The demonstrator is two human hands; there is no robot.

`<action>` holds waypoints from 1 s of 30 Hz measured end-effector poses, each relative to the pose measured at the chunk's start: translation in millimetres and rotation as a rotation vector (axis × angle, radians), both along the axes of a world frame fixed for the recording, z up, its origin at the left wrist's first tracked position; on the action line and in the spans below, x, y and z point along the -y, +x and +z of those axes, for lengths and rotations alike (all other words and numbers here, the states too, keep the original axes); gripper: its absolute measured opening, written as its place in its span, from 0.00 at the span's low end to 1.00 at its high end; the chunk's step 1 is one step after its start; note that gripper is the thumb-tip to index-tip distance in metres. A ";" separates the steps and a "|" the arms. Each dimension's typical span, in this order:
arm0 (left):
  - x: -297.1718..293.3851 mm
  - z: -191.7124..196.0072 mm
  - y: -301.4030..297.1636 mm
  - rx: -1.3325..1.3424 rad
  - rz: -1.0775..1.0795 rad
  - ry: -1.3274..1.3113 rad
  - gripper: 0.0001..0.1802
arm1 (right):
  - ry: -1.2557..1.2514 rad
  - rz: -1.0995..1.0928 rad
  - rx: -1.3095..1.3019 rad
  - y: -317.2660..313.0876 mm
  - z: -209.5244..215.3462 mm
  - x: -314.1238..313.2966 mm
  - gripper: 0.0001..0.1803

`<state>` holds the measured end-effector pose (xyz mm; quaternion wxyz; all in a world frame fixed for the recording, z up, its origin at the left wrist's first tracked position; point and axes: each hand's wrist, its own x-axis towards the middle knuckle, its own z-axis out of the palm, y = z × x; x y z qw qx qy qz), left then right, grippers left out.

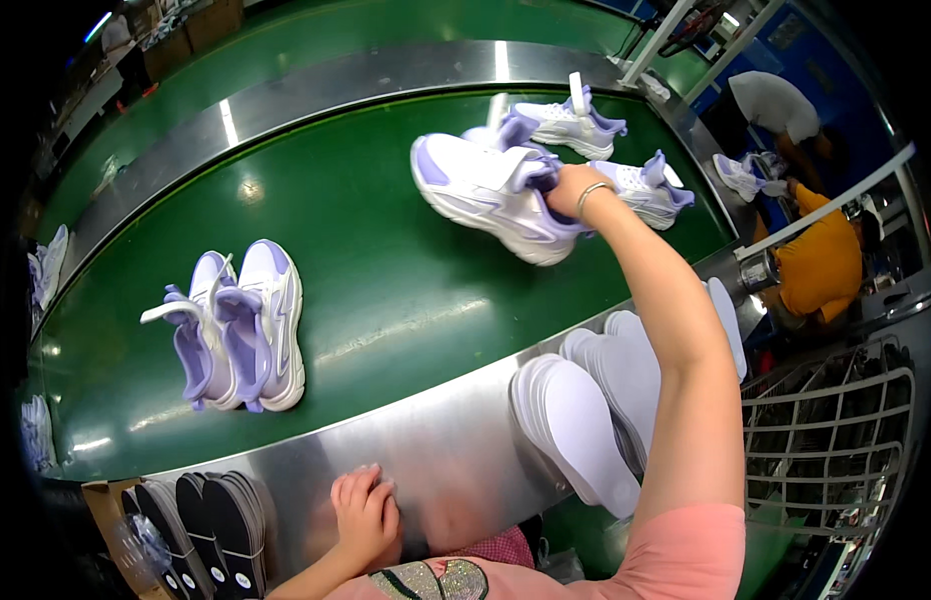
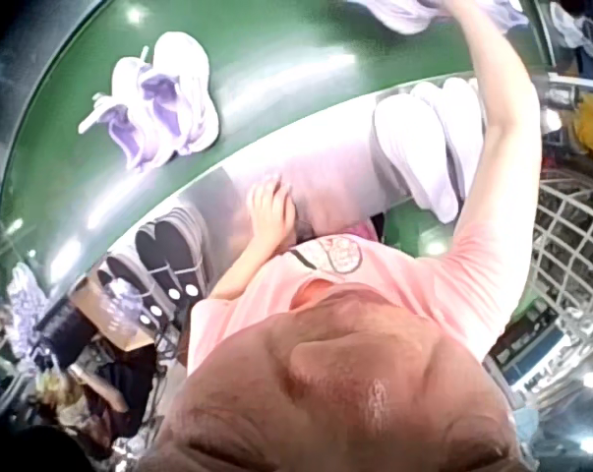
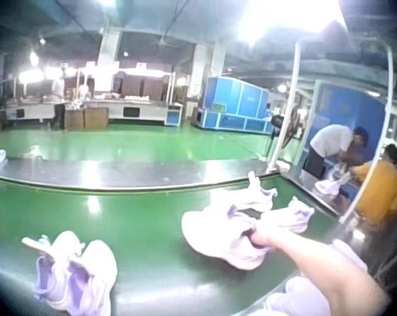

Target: The person picks up insoles from a stack and inserts them one at a time into the shoes moving along the conveyor belt.

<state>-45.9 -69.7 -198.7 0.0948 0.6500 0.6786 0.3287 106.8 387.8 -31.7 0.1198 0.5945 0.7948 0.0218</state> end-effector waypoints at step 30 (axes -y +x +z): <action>-0.3 45.9 7.7 0.369 0.229 0.275 0.32 | 0.139 0.214 -0.537 95.8 -2.9 362.6 0.17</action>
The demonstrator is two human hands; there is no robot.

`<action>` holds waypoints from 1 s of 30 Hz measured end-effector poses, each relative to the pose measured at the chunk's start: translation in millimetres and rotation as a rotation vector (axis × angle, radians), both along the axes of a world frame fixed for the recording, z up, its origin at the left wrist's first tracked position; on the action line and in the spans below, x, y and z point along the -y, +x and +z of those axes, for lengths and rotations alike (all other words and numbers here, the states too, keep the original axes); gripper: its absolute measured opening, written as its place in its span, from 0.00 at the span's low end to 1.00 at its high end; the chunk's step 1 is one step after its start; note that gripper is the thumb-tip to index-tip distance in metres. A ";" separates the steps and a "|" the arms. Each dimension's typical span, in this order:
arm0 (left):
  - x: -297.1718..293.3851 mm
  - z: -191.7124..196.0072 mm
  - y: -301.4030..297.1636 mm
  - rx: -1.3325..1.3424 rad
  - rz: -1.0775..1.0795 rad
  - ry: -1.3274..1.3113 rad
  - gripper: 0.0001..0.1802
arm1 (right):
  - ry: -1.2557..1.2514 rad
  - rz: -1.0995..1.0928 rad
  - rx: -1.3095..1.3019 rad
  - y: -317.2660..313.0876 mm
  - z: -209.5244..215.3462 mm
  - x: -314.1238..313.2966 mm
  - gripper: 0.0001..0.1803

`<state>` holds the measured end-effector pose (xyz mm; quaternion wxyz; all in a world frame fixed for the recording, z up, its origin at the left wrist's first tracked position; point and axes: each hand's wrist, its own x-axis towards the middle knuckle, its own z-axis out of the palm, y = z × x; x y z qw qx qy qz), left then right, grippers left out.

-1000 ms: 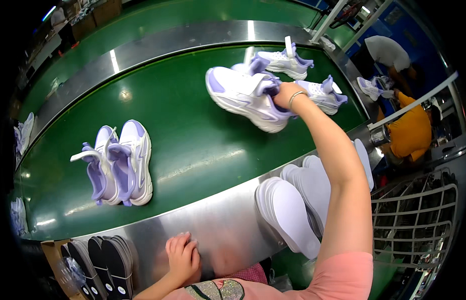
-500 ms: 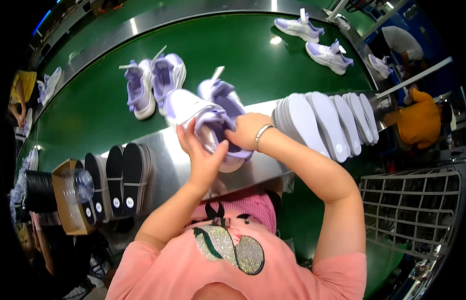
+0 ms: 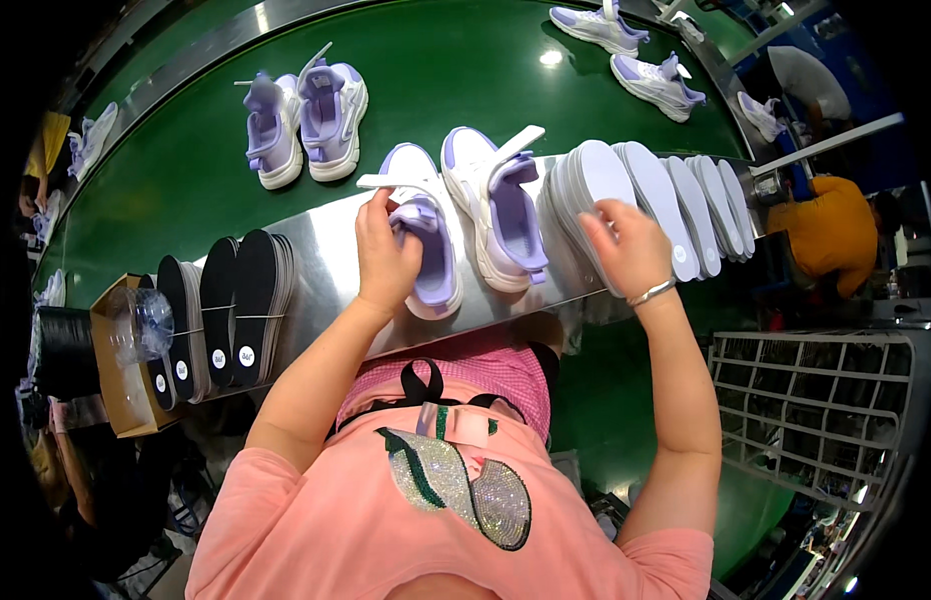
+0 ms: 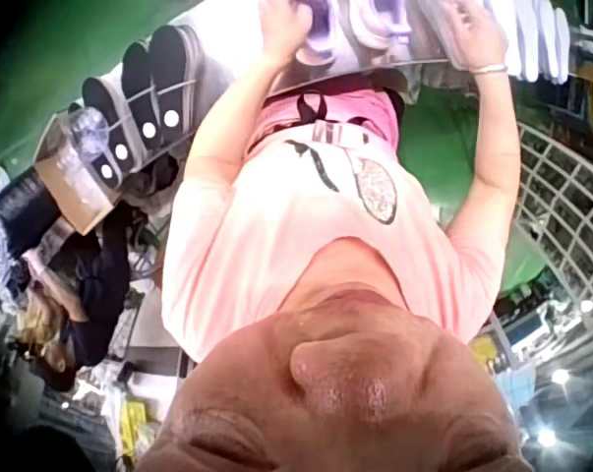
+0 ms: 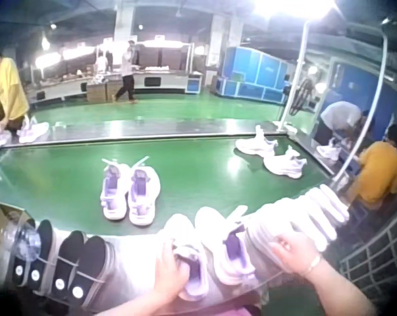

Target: The person picks up insoles from a stack and inserts them one at a time into the shoes moving along the conveyor belt.

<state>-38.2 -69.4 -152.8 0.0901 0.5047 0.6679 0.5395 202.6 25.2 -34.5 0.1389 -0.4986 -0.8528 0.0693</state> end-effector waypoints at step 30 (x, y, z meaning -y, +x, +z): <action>-34.4 3.1 -17.2 0.477 -0.188 -0.227 0.12 | -0.002 0.661 0.688 -91.0 29.9 68.5 0.05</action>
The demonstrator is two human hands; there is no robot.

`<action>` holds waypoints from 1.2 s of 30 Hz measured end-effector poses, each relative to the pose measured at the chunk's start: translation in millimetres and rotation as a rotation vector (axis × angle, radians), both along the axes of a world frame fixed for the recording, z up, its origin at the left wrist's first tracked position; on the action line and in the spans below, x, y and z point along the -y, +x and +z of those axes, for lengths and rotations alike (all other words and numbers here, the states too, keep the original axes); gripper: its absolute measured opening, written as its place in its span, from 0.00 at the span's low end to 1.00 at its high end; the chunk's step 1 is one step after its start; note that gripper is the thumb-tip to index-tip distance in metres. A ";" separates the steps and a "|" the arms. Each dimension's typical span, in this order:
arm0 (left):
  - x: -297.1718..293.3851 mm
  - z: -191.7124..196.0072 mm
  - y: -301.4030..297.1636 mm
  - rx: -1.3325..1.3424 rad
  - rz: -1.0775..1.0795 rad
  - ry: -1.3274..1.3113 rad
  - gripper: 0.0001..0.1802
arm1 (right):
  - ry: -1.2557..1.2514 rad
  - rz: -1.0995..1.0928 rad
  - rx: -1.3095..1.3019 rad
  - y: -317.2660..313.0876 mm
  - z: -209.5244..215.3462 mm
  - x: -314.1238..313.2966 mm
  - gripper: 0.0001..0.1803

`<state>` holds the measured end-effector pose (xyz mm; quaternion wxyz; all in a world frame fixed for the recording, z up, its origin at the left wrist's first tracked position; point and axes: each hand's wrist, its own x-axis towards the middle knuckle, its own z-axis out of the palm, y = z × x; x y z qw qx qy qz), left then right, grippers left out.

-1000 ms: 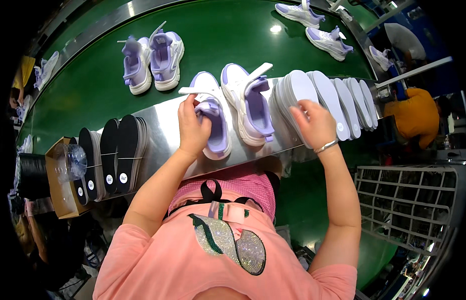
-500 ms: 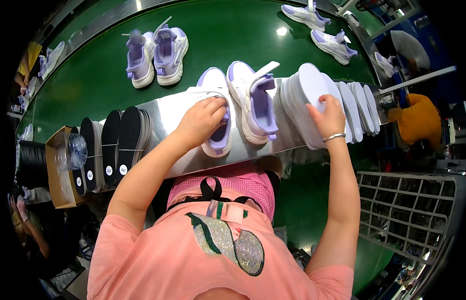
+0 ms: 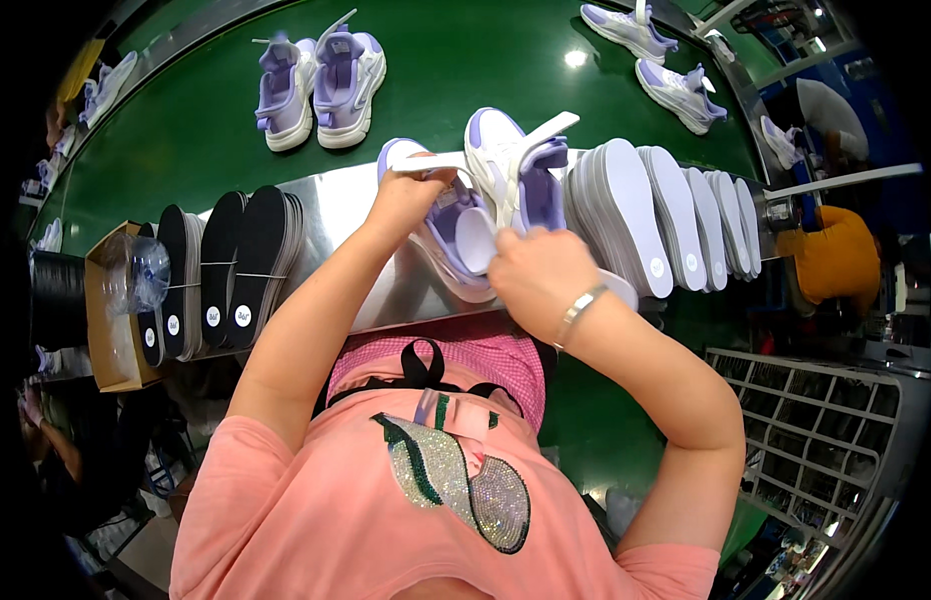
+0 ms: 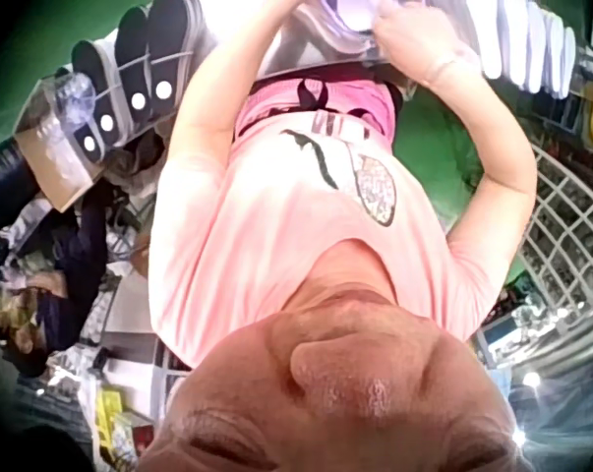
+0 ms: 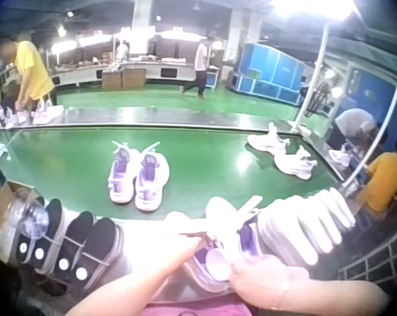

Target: The person picks up insoles from a stack and inserts them one at a time into the shoes moving along the conveyor belt.

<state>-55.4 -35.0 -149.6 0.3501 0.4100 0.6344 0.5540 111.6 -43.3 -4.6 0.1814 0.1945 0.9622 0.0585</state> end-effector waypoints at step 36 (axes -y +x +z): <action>1.4 -10.5 21.4 0.197 0.190 0.134 0.11 | -0.343 -0.175 0.391 -66.1 -88.6 -47.2 0.11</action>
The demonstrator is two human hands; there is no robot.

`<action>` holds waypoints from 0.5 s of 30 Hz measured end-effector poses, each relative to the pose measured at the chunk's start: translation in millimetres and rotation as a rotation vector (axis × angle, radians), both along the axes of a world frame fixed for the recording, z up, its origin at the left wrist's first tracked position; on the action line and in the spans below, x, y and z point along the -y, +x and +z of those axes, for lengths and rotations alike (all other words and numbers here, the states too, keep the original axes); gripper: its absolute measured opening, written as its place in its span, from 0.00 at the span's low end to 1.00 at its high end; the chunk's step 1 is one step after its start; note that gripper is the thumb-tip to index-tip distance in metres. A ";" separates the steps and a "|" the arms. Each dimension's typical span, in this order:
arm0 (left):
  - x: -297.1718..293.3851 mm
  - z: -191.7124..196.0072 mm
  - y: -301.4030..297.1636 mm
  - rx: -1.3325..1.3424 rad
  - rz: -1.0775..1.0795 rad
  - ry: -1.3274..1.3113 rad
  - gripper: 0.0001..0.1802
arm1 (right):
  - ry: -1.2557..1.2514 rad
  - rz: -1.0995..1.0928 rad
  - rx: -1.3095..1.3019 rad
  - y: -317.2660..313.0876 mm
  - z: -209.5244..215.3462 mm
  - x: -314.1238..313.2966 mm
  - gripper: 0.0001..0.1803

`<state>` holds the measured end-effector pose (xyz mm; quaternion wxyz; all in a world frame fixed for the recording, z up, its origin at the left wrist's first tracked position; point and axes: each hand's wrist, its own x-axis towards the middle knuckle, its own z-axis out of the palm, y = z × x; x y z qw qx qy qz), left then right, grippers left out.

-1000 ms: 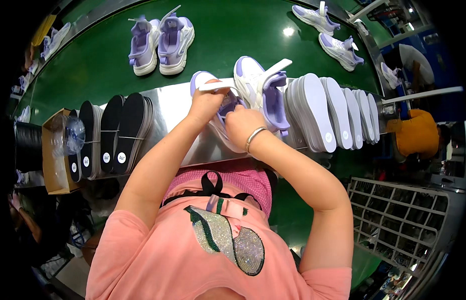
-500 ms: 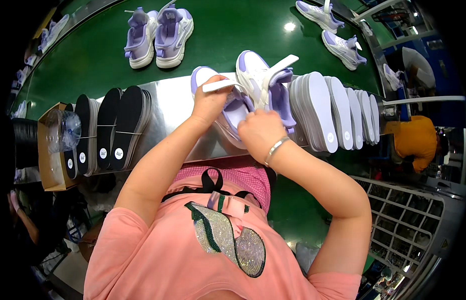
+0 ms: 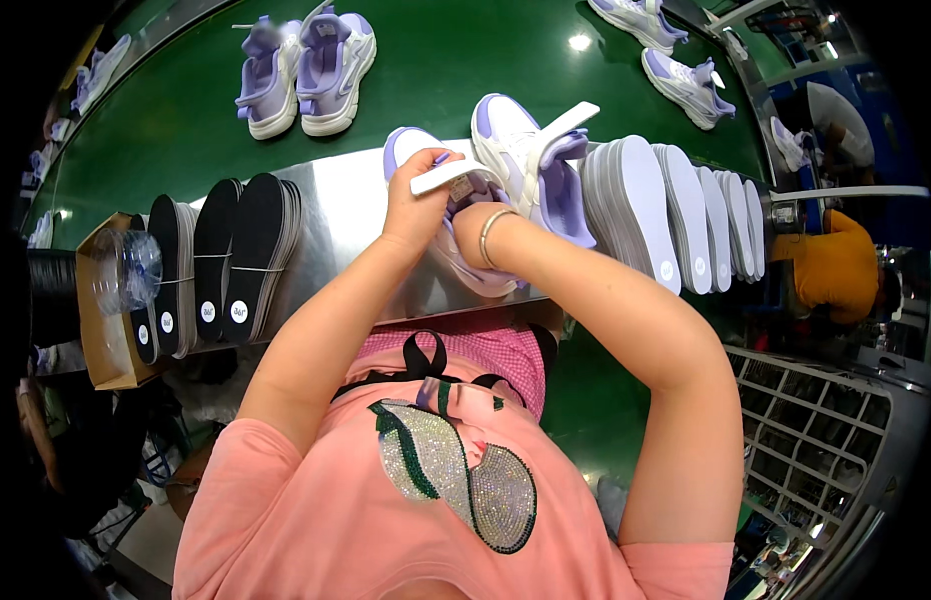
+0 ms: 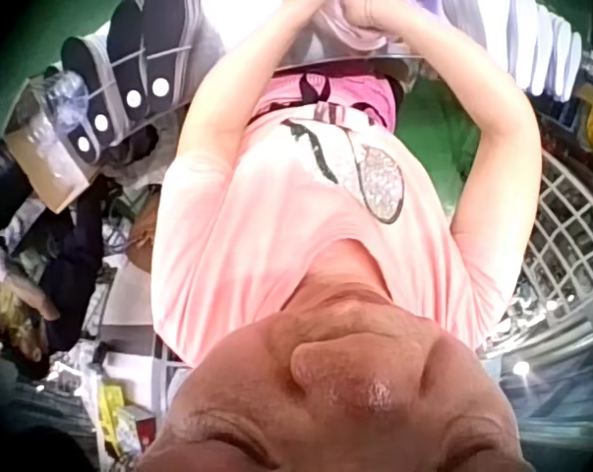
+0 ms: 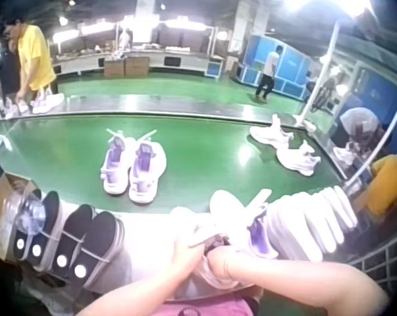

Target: The person picks up insoles from a stack and inserts them one at a time into the shoes moving along the conveyor belt.

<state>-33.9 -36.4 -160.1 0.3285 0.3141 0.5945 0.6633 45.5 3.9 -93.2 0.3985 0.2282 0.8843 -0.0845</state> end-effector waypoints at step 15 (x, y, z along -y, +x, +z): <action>2.0 9.6 -7.2 -0.142 -0.009 -0.029 0.14 | 0.022 0.196 0.160 3.6 18.1 4.6 0.12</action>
